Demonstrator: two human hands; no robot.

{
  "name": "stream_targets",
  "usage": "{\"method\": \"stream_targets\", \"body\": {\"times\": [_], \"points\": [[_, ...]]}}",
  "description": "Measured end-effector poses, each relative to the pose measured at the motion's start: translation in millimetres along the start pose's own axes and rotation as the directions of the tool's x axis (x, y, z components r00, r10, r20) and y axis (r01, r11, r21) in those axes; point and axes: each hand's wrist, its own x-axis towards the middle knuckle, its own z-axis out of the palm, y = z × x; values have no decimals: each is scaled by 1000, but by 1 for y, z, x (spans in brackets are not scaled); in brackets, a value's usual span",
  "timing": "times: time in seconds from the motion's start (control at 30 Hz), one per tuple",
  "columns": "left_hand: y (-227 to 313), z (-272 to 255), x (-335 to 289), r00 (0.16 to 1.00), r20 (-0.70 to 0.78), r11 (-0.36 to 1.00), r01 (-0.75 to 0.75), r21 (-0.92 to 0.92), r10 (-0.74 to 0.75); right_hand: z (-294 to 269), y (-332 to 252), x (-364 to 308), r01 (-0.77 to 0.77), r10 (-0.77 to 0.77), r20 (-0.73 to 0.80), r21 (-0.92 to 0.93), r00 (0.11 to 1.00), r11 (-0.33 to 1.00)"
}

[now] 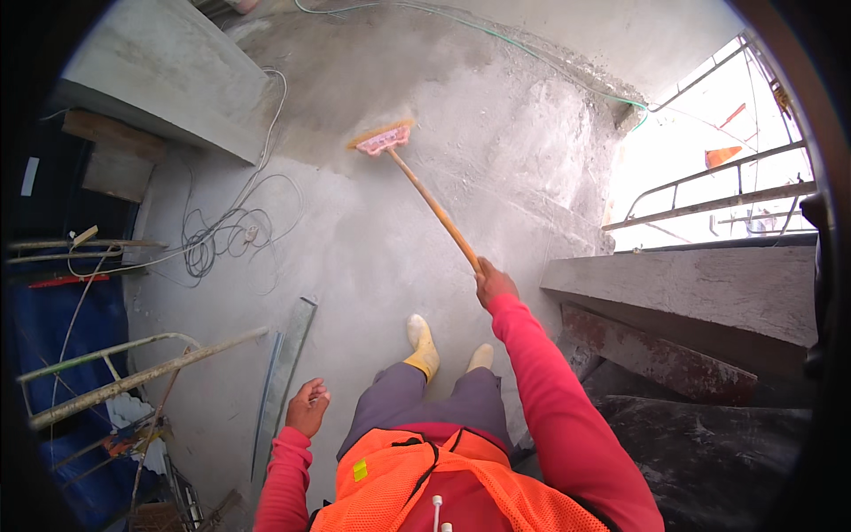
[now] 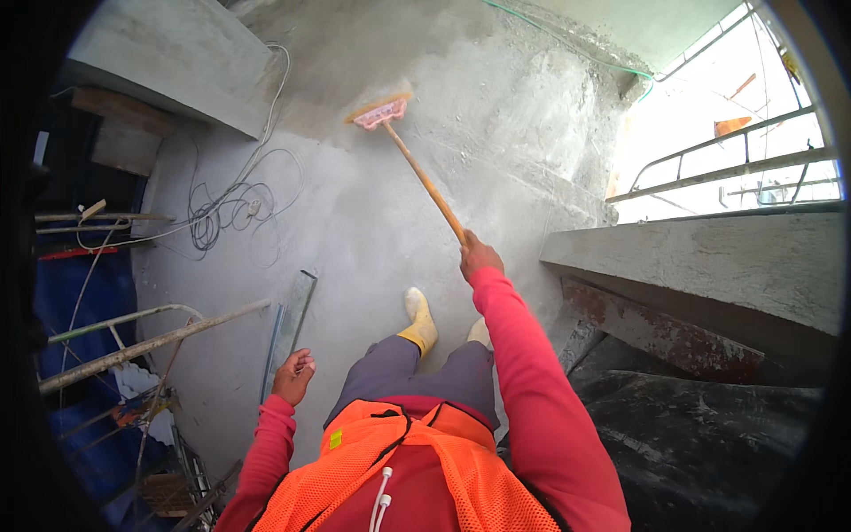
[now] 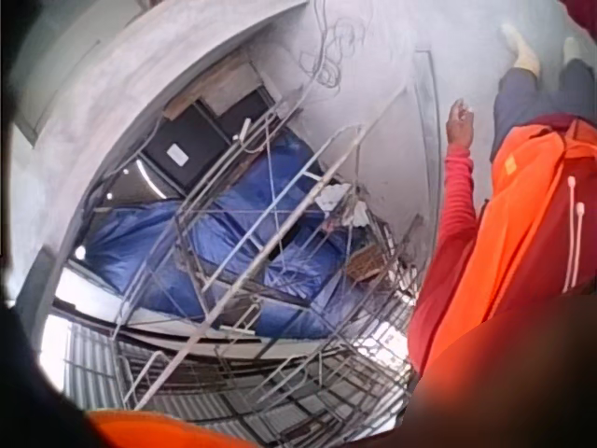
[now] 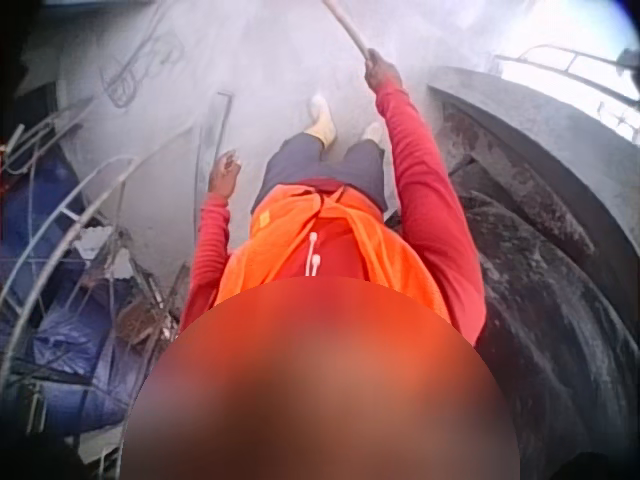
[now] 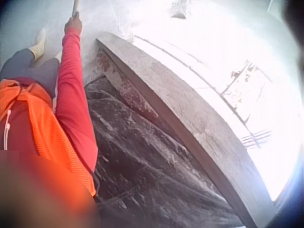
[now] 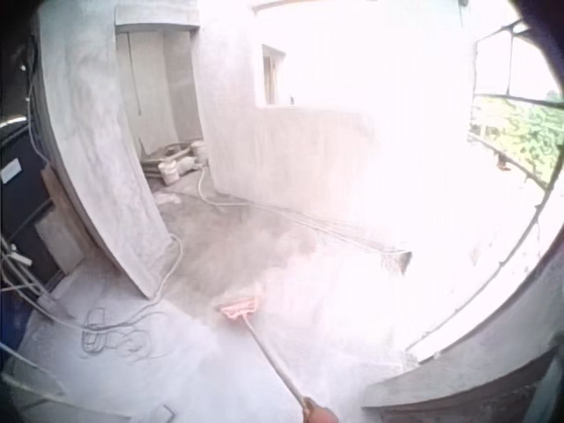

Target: The person sweeps a concrete floor and then a set of stairs using a broom. They move from an indoor construction area with scaffolding and cables to an outdoor stairway with yellow and black hazard stripes, sweeping debris toward the street.

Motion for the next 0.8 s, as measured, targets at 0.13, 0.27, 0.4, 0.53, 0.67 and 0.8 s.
{"method": "stream_targets", "body": {"times": [0.13, 0.27, 0.4, 0.53, 0.67, 0.8], "points": [[-45, -26, 13, 986, 16, 982, 162, 102, -164, -18, 81, -138, 2, -3, -88, -20, 996, 1000], [-88, -35, 6, 909, 70, 876, 373, 306, -412, -24, 166, -267, -213, 213, -32, -22, 977, 977], [-75, -28, 13, 877, 133, 834, 377, 402, -461, -24, 197, -283, -398, 403, 52, -90, 914, 913], [5, -5, 58, 953, 99, 929, 250, 273, -286, -31, 168, -155, -404, 420, 100, -142, 902, 903], [114, 38, 105, 991, 124, 993, 46, 105, -59, -53, 114, 32, -172, 174, 1, -144, 985, 974], [191, 69, 117, 987, 142, 989, -98, 114, 81, -83, 82, 129, -68, 68, 21, -42, 997, 997]]}}
